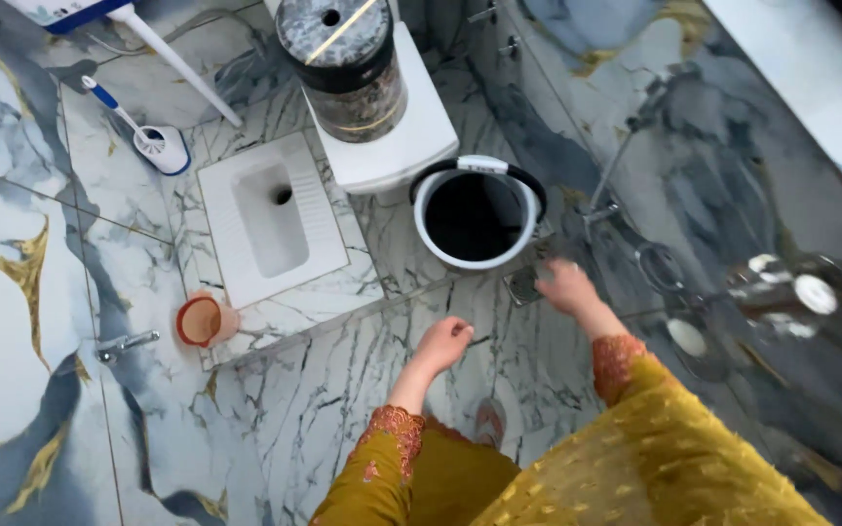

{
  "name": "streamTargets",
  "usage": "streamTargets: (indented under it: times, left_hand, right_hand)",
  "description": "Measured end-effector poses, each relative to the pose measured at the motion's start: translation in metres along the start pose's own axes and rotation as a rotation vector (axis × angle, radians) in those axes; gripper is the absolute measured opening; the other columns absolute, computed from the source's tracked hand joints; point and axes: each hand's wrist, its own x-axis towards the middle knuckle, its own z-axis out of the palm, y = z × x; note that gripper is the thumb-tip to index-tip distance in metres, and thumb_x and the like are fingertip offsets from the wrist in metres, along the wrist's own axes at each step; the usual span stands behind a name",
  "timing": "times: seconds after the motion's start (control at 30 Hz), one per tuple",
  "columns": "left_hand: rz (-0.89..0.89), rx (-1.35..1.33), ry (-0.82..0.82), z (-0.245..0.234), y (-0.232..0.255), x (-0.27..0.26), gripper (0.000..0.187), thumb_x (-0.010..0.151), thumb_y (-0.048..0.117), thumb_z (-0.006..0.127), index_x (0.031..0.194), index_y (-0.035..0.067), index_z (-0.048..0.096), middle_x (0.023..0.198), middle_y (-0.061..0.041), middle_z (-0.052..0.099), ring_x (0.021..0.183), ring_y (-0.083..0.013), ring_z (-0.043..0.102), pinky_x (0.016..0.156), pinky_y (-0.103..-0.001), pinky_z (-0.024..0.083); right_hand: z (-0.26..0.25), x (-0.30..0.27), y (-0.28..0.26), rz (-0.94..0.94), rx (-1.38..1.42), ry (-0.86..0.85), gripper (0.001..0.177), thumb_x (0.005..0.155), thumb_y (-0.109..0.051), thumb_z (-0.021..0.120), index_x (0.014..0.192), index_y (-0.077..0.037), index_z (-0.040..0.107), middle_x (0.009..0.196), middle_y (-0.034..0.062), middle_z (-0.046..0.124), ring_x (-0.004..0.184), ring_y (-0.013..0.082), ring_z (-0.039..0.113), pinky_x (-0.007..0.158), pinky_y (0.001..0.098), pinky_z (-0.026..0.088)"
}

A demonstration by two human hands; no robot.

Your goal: Cleaning the bathroom floor using a squeegee and water from a bucket.

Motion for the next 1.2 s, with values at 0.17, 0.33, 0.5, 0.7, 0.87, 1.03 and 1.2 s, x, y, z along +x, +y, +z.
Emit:
streamTargets:
  times: [0.17, 0.33, 0.5, 0.7, 0.87, 1.03, 1.2]
  left_hand:
    - [-0.079, -0.145, 0.021, -0.01, -0.055, 0.083, 0.04, 0.091, 0.04, 0.067, 0.11, 0.005, 0.073, 0.103, -0.015, 0.077, 0.097, -0.0275, 0.074, 0.086, -0.038, 0.057]
    - [-0.139, -0.285, 0.035, -0.028, -0.107, 0.175, 0.04, 0.09, 0.039, 0.067, 0.107, 0.003, 0.074, 0.098, -0.015, 0.079, 0.094, -0.0278, 0.075, 0.084, -0.039, 0.057]
    - [-0.25, -0.077, 0.206, -0.075, -0.133, 0.25, 0.052, 0.101, 0.048, 0.051, 0.119, 0.003, 0.067, 0.114, -0.021, 0.071, 0.11, -0.0376, 0.066, 0.095, -0.047, 0.051]
    - [0.018, 0.097, 0.482, -0.11, -0.097, 0.339, 0.056, 0.107, 0.045, 0.046, 0.136, -0.003, 0.053, 0.132, -0.029, 0.058, 0.122, -0.0463, 0.055, 0.103, -0.052, 0.044]
    - [0.06, 0.097, 0.382, -0.121, -0.05, 0.361, 0.053, 0.105, 0.044, 0.044, 0.133, 0.001, 0.057, 0.131, -0.025, 0.062, 0.123, -0.0433, 0.058, 0.103, -0.051, 0.045]
    - [-0.018, 0.096, 0.262, -0.116, -0.094, 0.373, 0.054, 0.103, 0.046, 0.045, 0.13, 0.002, 0.061, 0.132, -0.024, 0.063, 0.124, -0.0417, 0.058, 0.104, -0.05, 0.045]
    - [-0.044, 0.288, 0.073, -0.089, -0.219, 0.387, 0.064, 0.098, 0.046, 0.056, 0.136, -0.005, 0.053, 0.138, -0.03, 0.055, 0.13, -0.0441, 0.051, 0.108, -0.05, 0.041]
  right_hand:
    - [-0.054, 0.131, -0.098, -0.083, -0.105, 0.212, 0.075, 0.077, -0.029, 0.076, 0.143, -0.004, 0.054, 0.148, 0.0257, 0.052, 0.135, 0.0426, 0.051, 0.11, 0.0482, 0.045]
    - [-0.066, 0.226, -0.152, -0.092, -0.244, 0.22, 0.089, 0.07, -0.028, 0.078, 0.149, -0.002, 0.045, 0.15, 0.0245, 0.051, 0.139, 0.039, 0.046, 0.107, 0.0517, 0.041]
    - [-0.041, 0.231, -0.188, 0.128, -0.321, -0.23, 0.049, 0.081, -0.037, 0.075, 0.122, -0.013, 0.064, 0.117, 0.0126, 0.068, 0.113, 0.0315, 0.065, 0.097, 0.0503, 0.049]
    - [-0.038, 0.243, -0.185, -0.047, -0.179, 0.356, 0.049, 0.076, -0.024, 0.074, 0.123, -0.011, 0.066, 0.119, 0.0126, 0.067, 0.116, 0.0323, 0.063, 0.1, 0.0506, 0.048]
    - [-0.021, 0.252, -0.172, 0.041, -0.297, 0.2, 0.056, 0.064, -0.03, 0.076, 0.116, -0.008, 0.07, 0.113, 0.0142, 0.068, 0.11, 0.0343, 0.064, 0.097, 0.0548, 0.047]
    - [0.109, 0.166, -0.135, 0.239, -0.316, -0.516, 0.021, 0.081, -0.016, 0.071, 0.101, -0.013, 0.076, 0.114, 0.0111, 0.067, 0.114, 0.032, 0.064, 0.092, 0.0507, 0.054]
    - [0.198, 0.114, -0.12, 0.567, 0.247, 0.281, 0.045, 0.079, -0.013, 0.071, 0.122, -0.003, 0.066, 0.115, 0.0209, 0.068, 0.11, 0.041, 0.064, 0.094, 0.0493, 0.052]
